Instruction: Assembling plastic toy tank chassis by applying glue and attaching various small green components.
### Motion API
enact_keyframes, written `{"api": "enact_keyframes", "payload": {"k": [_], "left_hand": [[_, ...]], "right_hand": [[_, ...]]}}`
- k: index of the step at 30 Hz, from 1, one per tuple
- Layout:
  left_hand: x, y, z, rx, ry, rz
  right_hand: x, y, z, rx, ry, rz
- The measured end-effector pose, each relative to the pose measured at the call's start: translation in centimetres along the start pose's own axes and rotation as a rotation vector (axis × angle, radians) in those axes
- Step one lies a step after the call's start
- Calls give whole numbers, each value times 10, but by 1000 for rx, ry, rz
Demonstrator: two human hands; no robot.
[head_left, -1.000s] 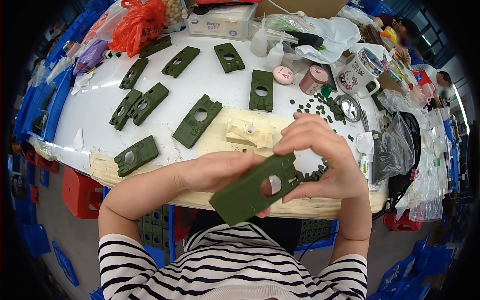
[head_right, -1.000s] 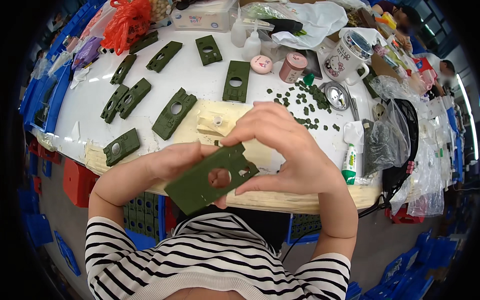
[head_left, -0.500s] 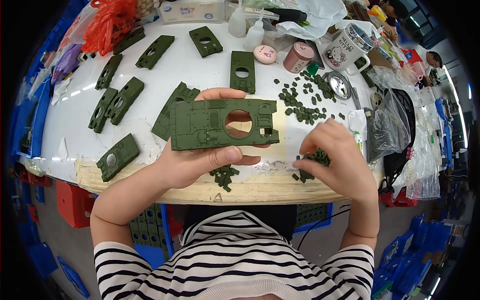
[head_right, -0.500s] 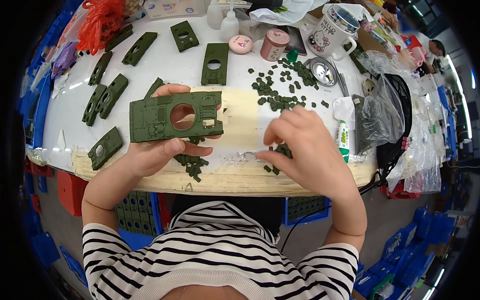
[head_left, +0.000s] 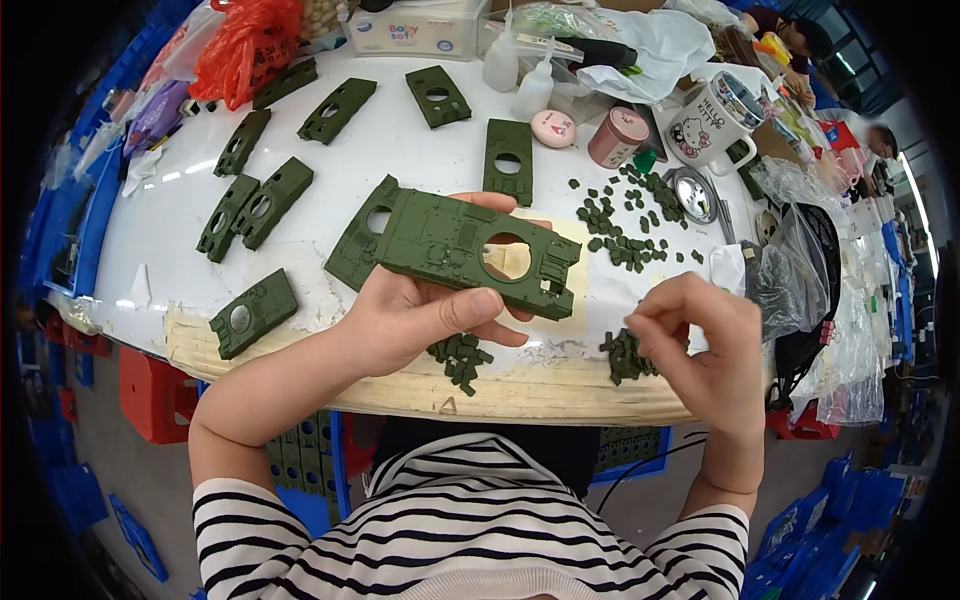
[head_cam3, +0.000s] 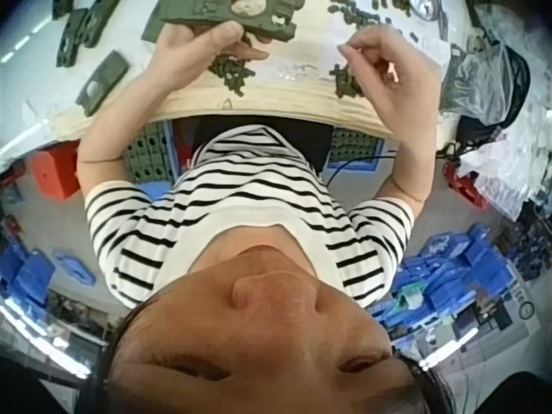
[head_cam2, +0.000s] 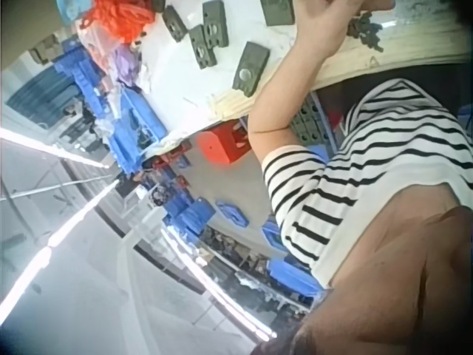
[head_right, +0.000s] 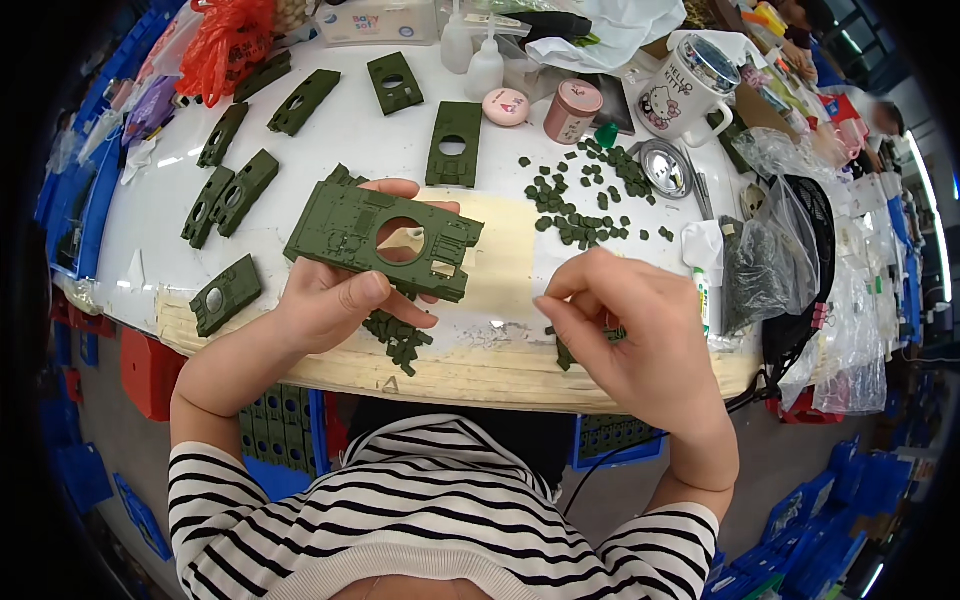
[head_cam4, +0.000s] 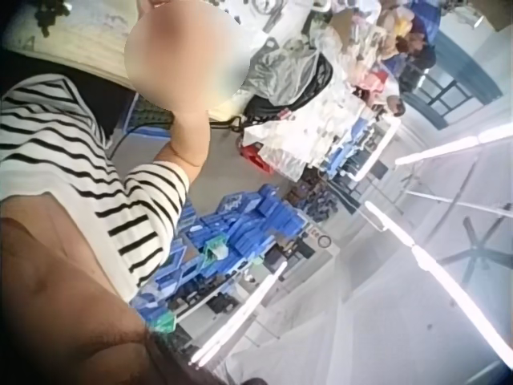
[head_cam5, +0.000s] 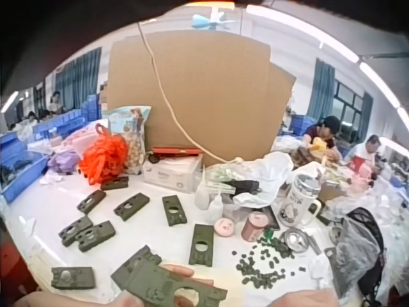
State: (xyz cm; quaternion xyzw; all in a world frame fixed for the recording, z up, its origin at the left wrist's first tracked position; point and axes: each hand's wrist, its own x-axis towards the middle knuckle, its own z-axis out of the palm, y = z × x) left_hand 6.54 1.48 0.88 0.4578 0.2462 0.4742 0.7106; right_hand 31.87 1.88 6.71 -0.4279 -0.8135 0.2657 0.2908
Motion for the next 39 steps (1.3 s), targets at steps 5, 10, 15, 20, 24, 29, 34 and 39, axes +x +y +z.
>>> {"api": "enact_keyframes", "payload": {"k": [5, 10, 15, 20, 24, 29, 34, 39], "left_hand": [[3, 1, -3, -63, -7, -14], [6, 2, -4, -112, 19, -13], [2, -1, -8, -192, -14, 26], [3, 1, -2, -92, 43, -45], [3, 3, -3, -67, 27, -101], [3, 1, -3, -65, 8, -106], [3, 3, -4, -41, 2, -122], [4, 1, -4, -11, -18, -114]], "right_hand": [[38, -6, -6, 90, 71, -203], [54, -3, 17, 178, 189, -221], [46, 18, 26, 378, 67, -99], [48, 20, 22, 301, -20, -143], [46, 22, 24, 284, -59, -149], [47, 24, 24, 271, -76, -165], [45, 21, 26, 306, -94, -159], [44, 22, 28, 348, -141, -121]]}}
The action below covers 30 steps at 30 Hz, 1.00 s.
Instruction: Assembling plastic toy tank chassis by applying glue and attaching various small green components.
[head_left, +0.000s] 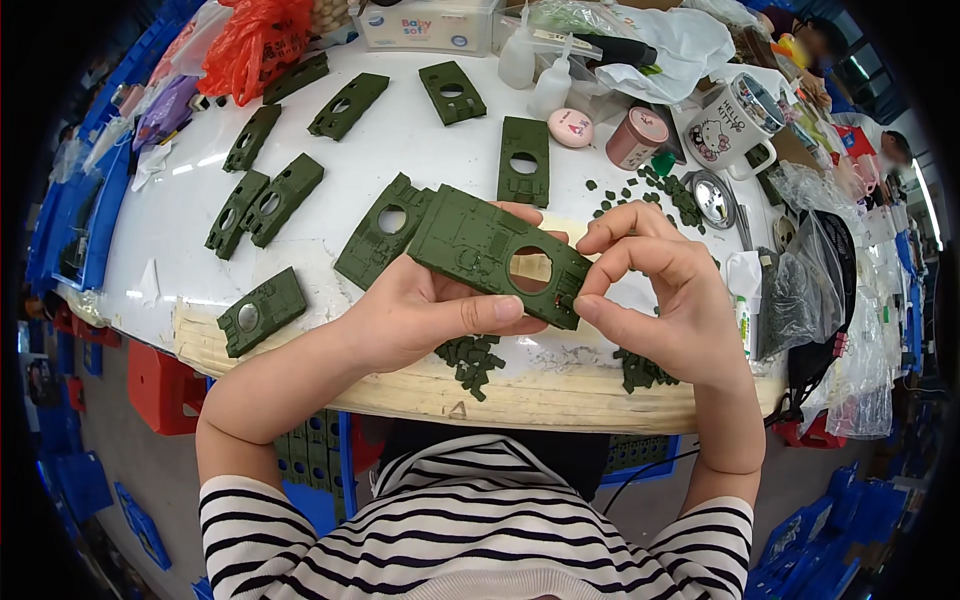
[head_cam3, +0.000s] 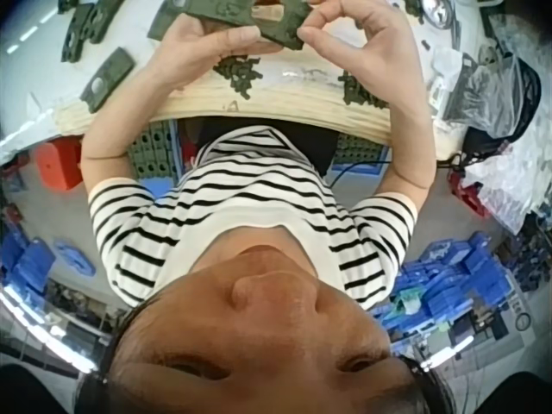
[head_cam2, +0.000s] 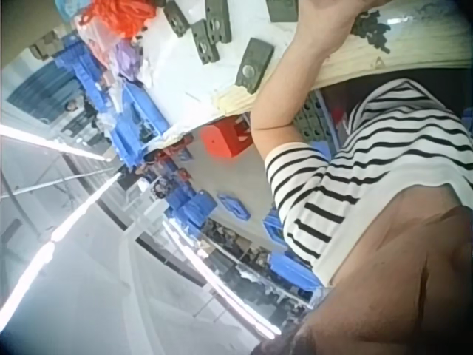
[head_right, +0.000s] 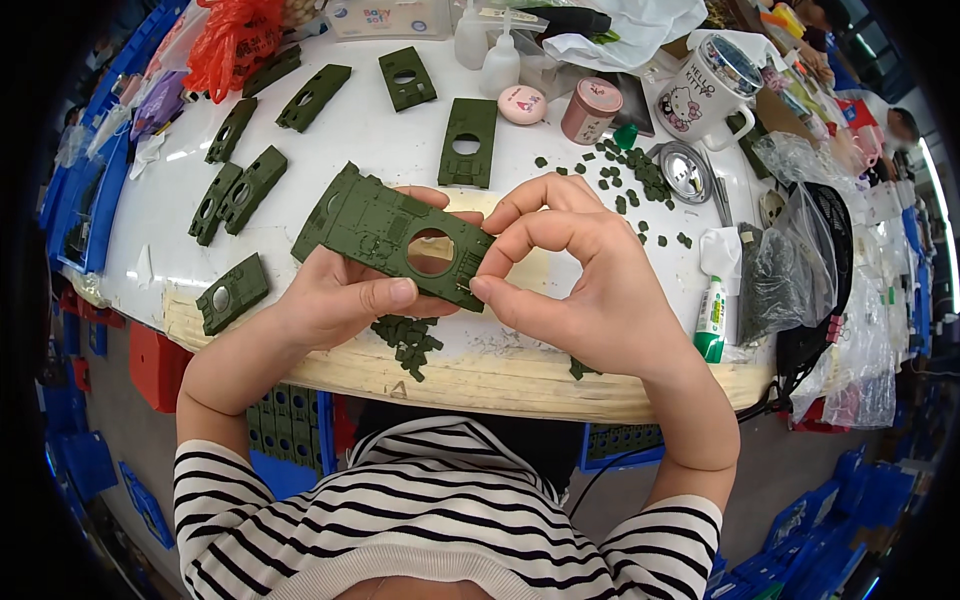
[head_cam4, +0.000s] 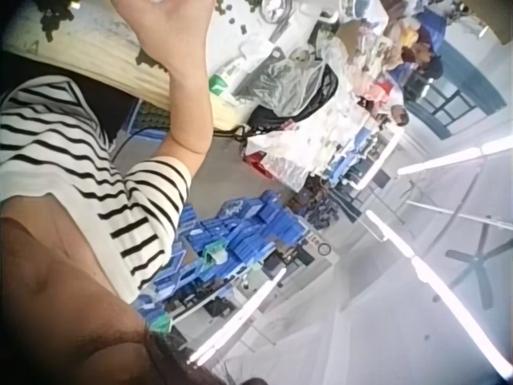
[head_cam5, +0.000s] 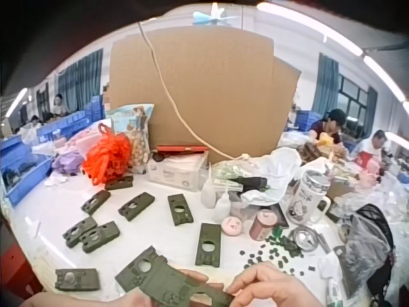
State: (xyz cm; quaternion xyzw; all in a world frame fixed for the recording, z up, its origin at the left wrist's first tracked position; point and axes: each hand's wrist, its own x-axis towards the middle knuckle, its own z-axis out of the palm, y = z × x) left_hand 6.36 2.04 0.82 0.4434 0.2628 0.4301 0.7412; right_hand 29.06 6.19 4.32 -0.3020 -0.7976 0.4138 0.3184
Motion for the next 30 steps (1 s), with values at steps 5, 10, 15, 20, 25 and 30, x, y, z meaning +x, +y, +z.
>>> {"api": "enact_keyframes", "payload": {"k": [5, 10, 15, 20, 25, 30], "left_hand": [[0, 0, -1, 20, 2, -15], [0, 0, -1, 25, -2, -21], [0, -1, -1, 34, -2, -14], [-1, -1, -2, 48, -15, -9], [0, -3, -1, 46, -26, 25], [0, -3, 1, 1, -9, 46]], "right_hand": [[-2, 1, 0, 0, -19, 26], [-2, 0, 1, 5, -30, 36], [-1, -1, 1, 7, -30, 38], [-1, -2, 2, -27, -21, 22], [-2, -2, 2, -62, -6, -9], [-2, -1, 3, -71, -3, -17]]}}
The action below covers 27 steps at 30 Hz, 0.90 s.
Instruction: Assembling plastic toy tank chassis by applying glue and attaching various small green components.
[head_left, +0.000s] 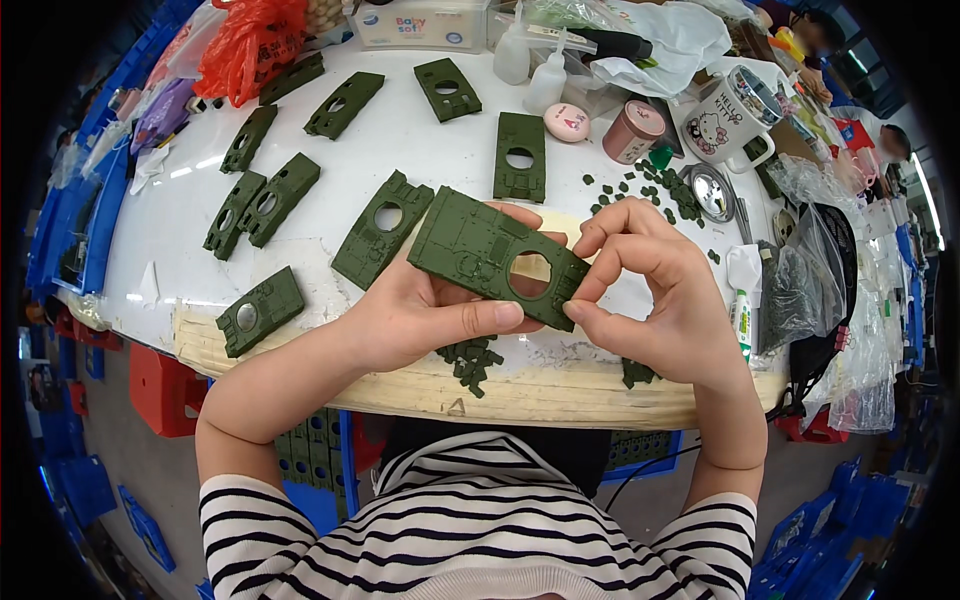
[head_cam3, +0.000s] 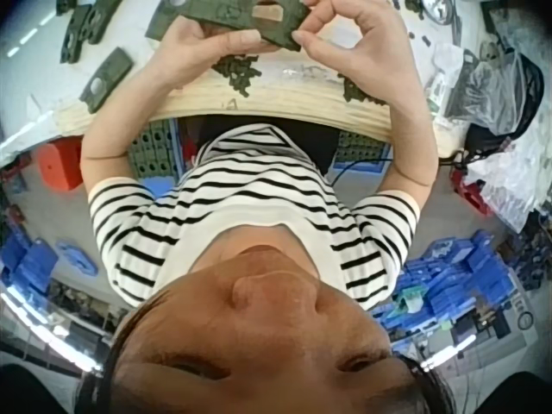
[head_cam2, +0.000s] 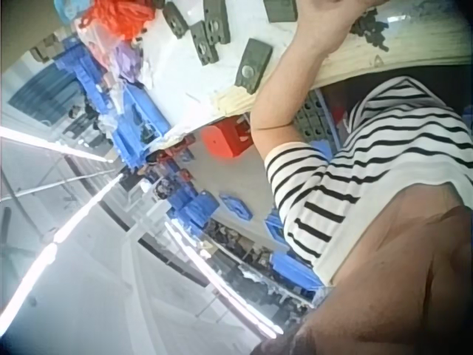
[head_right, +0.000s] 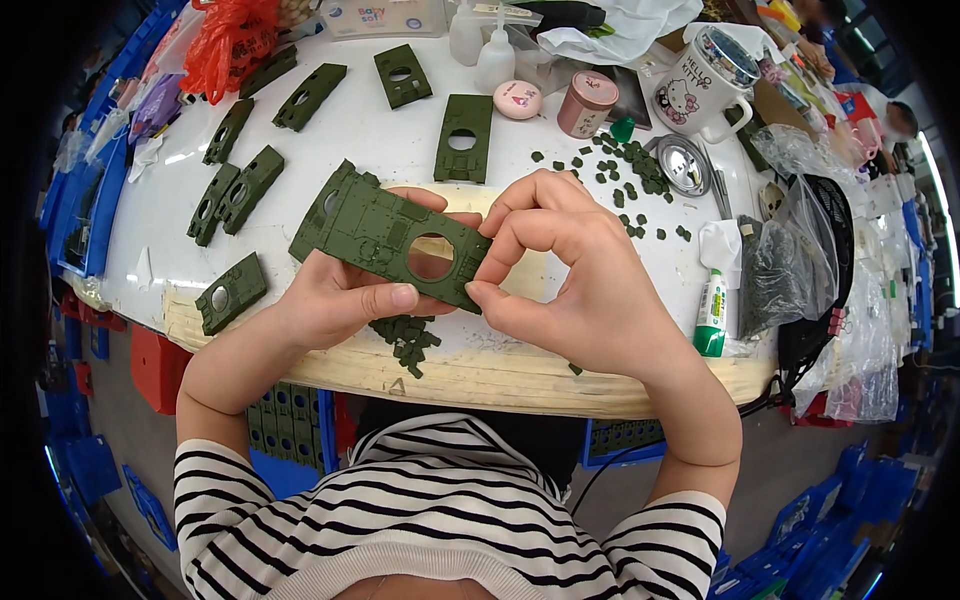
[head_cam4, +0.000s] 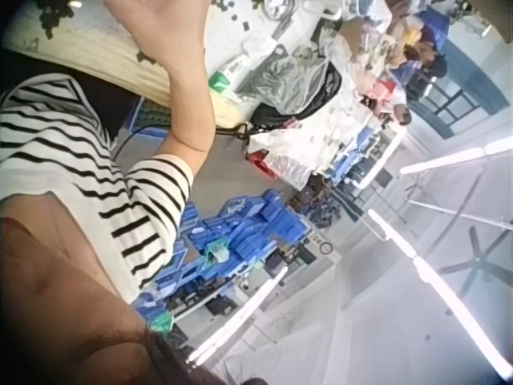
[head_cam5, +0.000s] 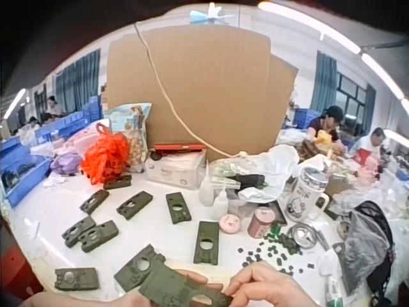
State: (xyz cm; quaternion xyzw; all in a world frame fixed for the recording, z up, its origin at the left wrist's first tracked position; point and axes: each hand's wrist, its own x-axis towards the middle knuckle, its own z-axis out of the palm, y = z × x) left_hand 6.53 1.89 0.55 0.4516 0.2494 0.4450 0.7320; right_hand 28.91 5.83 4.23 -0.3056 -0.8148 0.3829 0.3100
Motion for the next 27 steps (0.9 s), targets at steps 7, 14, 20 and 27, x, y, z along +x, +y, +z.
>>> {"api": "enact_keyframes", "payload": {"k": [7, 14, 20, 27], "left_hand": [[1, -3, -5, 130, -72, 15], [2, 1, -3, 89, -62, 25], [0, 6, -4, -26, -33, 80], [0, 9, -4, 3, 0, 82]], "right_hand": [[-1, 0, 0, -6, -13, -14], [0, -2, -2, 10, 0, -59], [1, -15, -12, -304, 73, -304], [0, -11, 2, -547, 149, -441]]}}
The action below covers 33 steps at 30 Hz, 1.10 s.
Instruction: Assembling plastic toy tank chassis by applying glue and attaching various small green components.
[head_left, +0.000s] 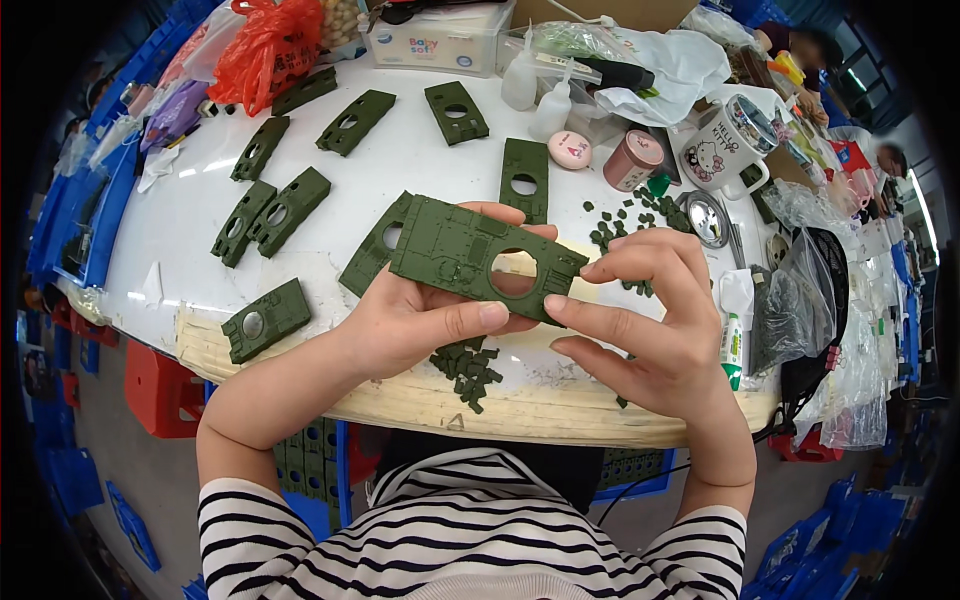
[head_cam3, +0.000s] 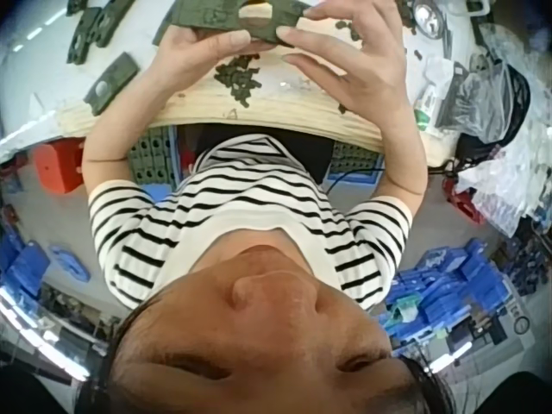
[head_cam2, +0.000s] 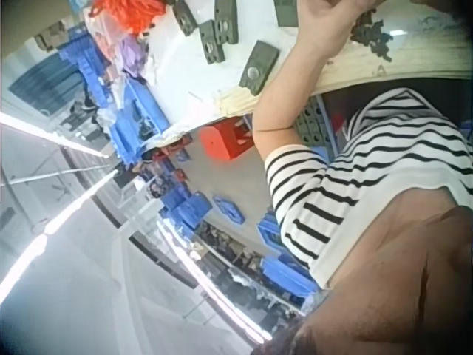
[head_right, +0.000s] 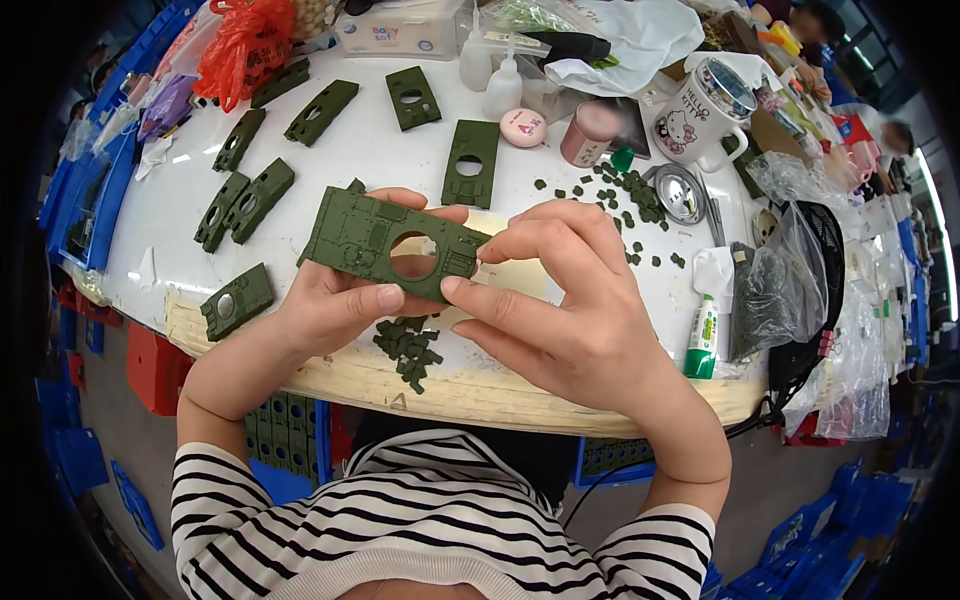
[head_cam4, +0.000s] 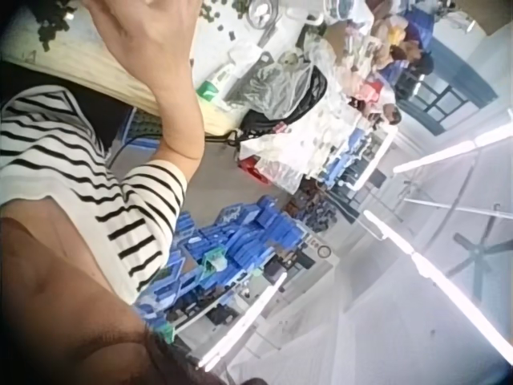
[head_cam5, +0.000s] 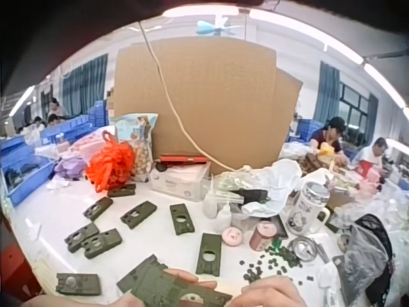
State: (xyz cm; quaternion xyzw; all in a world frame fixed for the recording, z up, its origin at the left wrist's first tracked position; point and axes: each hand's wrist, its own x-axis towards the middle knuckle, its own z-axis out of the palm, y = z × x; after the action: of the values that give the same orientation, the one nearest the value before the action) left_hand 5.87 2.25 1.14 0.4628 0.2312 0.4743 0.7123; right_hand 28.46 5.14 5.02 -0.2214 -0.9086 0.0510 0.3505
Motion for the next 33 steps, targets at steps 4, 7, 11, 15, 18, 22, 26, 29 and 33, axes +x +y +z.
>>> {"api": "enact_keyframes", "payload": {"k": [4, 7, 11, 15, 18, 22, 26, 29, 33], "left_hand": [[0, 2, 1, 14, 0, 5], [-1, 5, 0, -5, -26, -3], [0, 5, -6, -60, -100, -21], [0, 5, -6, -62, -103, -15], [0, 5, -2, -1, -44, -16], [1, 2, -4, -56, -63, -2], [2, 4, -5, -77, -59, 0], [1, 3, -5, -63, -52, 20], [0, -1, -5, -38, -61, 76]], "right_hand": [[-1, 2, 0, 4, 3, -49], [1, 6, -8, 142, -38, 8], [4, 7, -5, 383, -94, 139], [5, 2, 0, 336, -54, 180], [3, -3, 1, 218, -28, 159], [-3, -3, 12, 110, 89, 106], [-4, -5, 16, -31, 235, -11], [-5, -10, 12, -140, 203, -78], [-6, -10, 17, -175, 215, -120]]}}
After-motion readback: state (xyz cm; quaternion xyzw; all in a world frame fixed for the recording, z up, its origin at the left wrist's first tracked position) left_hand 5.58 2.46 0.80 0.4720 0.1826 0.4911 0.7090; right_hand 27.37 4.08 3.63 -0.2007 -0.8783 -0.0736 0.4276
